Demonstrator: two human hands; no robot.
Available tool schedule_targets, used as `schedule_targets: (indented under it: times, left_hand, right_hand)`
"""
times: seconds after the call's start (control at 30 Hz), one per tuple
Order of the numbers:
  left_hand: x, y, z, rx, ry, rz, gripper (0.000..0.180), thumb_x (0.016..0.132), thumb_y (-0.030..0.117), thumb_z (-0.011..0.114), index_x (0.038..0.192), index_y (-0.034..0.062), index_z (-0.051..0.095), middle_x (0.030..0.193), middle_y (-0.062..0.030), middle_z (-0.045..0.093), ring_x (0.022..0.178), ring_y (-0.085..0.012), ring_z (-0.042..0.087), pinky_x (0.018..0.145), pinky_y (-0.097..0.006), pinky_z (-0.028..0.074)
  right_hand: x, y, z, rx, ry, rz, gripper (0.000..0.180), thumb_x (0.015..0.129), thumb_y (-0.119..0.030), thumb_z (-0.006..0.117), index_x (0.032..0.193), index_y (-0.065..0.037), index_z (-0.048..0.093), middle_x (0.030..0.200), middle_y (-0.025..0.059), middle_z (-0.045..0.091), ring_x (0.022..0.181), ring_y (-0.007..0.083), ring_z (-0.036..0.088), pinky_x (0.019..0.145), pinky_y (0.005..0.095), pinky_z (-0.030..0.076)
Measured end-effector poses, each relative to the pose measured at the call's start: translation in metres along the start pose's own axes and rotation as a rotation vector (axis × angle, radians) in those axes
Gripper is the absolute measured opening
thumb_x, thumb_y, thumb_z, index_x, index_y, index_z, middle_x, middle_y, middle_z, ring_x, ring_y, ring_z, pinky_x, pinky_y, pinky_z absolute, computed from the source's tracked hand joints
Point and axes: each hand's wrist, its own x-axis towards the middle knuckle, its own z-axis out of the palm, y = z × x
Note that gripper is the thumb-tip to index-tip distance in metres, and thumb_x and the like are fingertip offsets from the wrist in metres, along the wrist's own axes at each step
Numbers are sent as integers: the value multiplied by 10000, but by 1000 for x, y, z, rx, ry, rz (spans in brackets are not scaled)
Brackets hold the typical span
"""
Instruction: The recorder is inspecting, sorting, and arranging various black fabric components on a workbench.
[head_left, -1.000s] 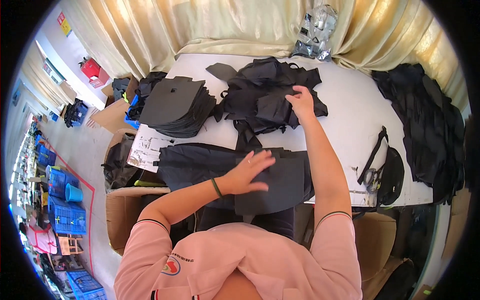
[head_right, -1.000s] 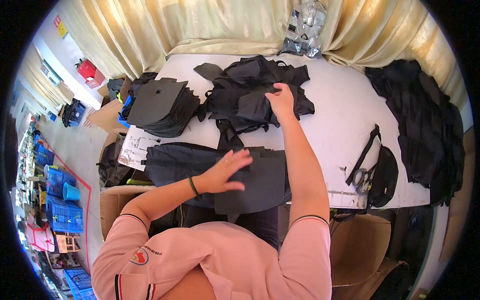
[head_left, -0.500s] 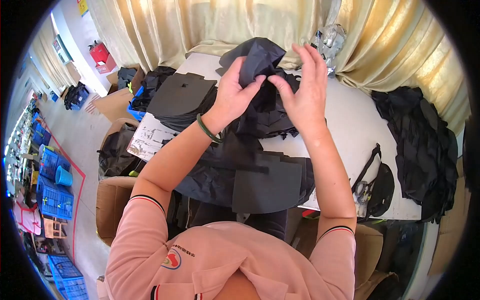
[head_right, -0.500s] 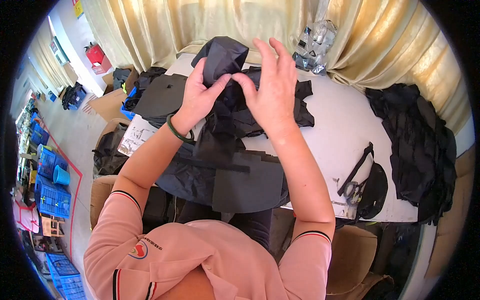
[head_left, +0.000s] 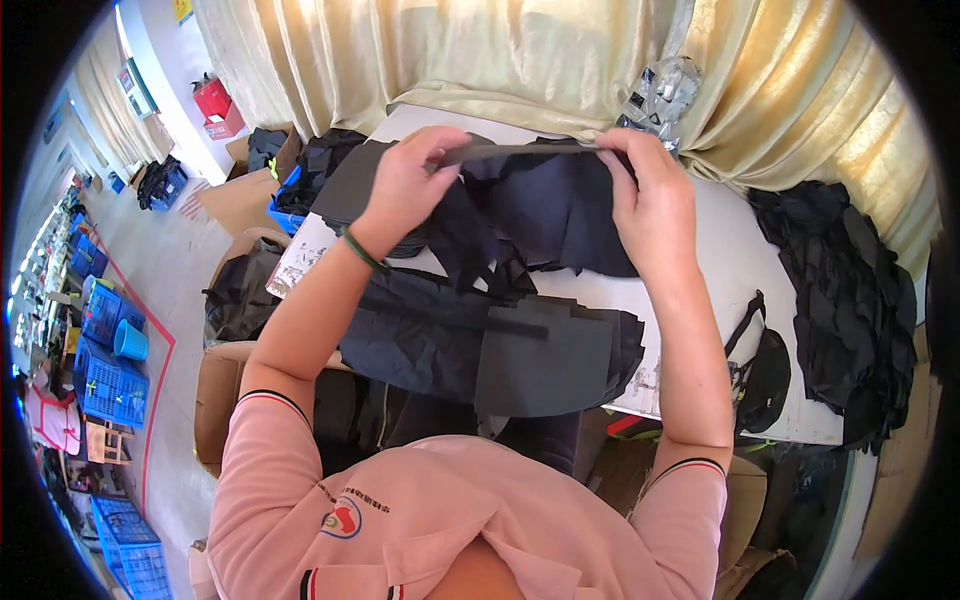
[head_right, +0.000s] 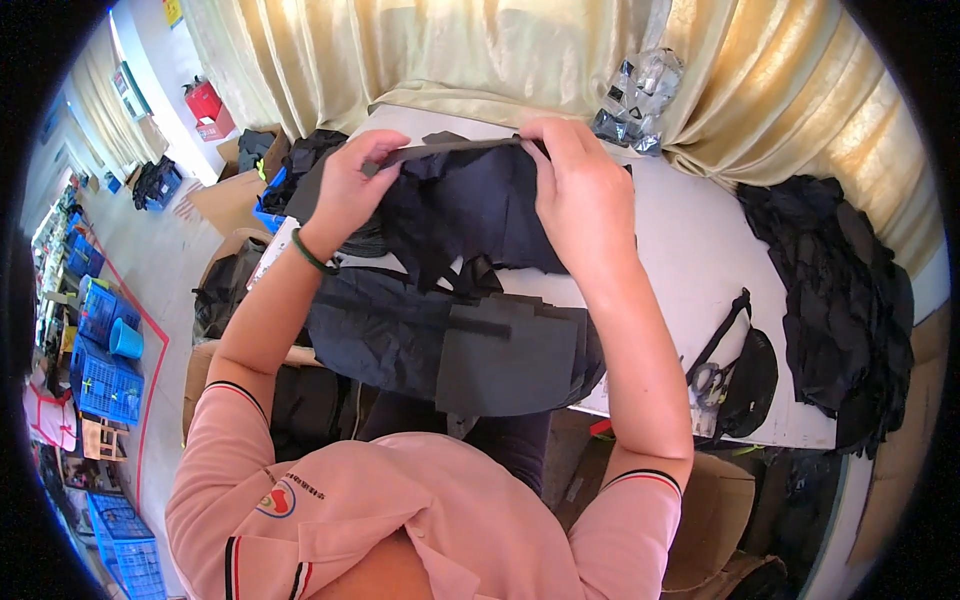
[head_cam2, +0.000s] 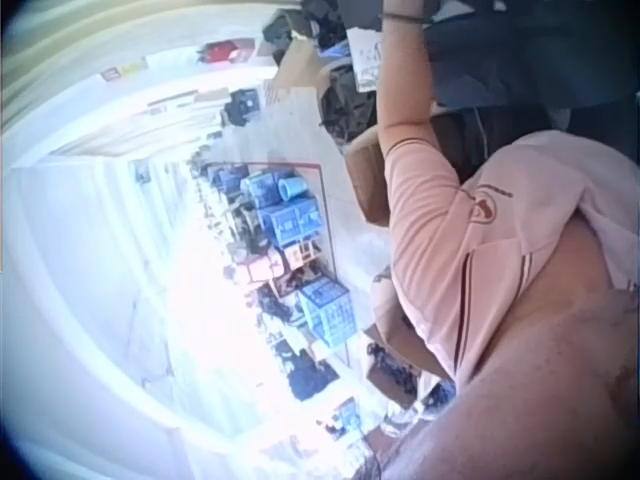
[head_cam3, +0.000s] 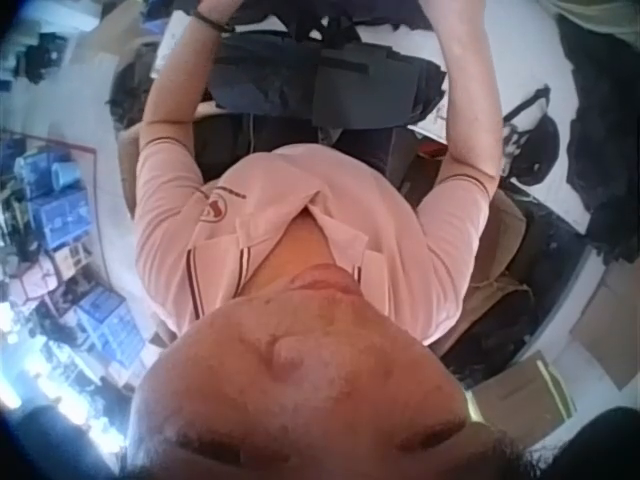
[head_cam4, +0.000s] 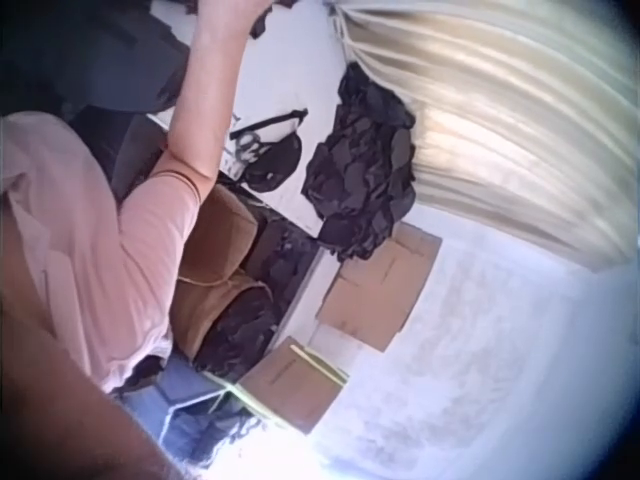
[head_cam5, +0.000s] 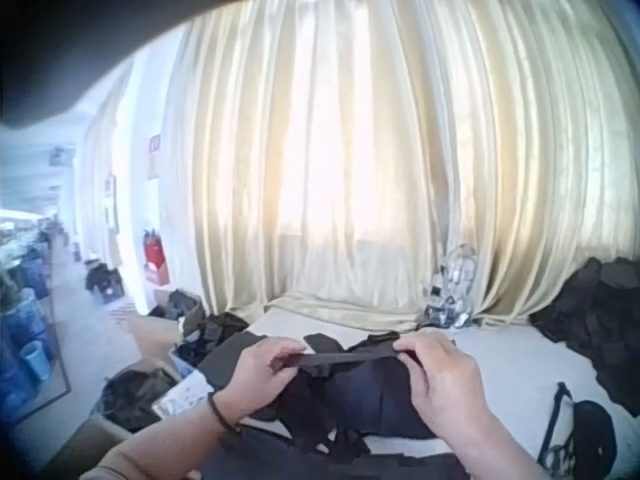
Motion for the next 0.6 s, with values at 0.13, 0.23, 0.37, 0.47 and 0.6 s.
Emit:
schedule_targets:
  times: [0.13, 0.23, 0.37, 0.47, 0.6]
  left_hand:
    - [-30, -17, -51, 221, -145, -97, 329, 720, -84, 678, 1026, 38, 670, 941, -98, 662, 855, -227, 668, 779, -306, 539]
    - [-63, -29, -89, 302, -266, -165, 303, 729, -87, 664, 1013, 21, 667, 933, -101, 658, 887, -227, 658, 792, -309, 519]
    - [-102, -31, -140, 315, -459, -311, 202, 741, -71, 664, 932, -5, 675, 883, -104, 654, 874, -234, 643, 782, -312, 502]
    - [-118, -25, -173, 129, -731, -578, 124, 766, -8, 698, 889, -17, 684, 828, -94, 660, 817, -192, 635, 741, -309, 491]
    - [-122, -27, -197, 179, -1137, -865, 198, 776, 116, 766, 847, -39, 666, 666, -93, 613, 684, -140, 573, 689, -296, 471]
  right_hand:
    - [-35, -1, -22, 40, -227, 28, 136, 824, -28, 691, 945, -58, 637, 860, 117, 668, 773, 332, 654, 670, 363, 533]
    - [-71, -11, -43, 183, -499, 199, 127, 837, -41, 686, 952, -46, 633, 846, 129, 661, 773, 297, 673, 683, 346, 526]
    - [-113, -20, -70, 419, -870, 514, 128, 851, -59, 684, 959, -28, 622, 821, 135, 648, 721, 247, 656, 678, 324, 505]
    - [-138, -19, -79, 734, -1121, 592, 155, 866, -90, 686, 979, -20, 606, 803, 124, 634, 695, 186, 607, 677, 308, 482]
    - [-155, -4, -79, 845, -1654, 603, 225, 879, -121, 684, 1042, -3, 582, 824, 116, 642, 734, 174, 597, 696, 311, 483]
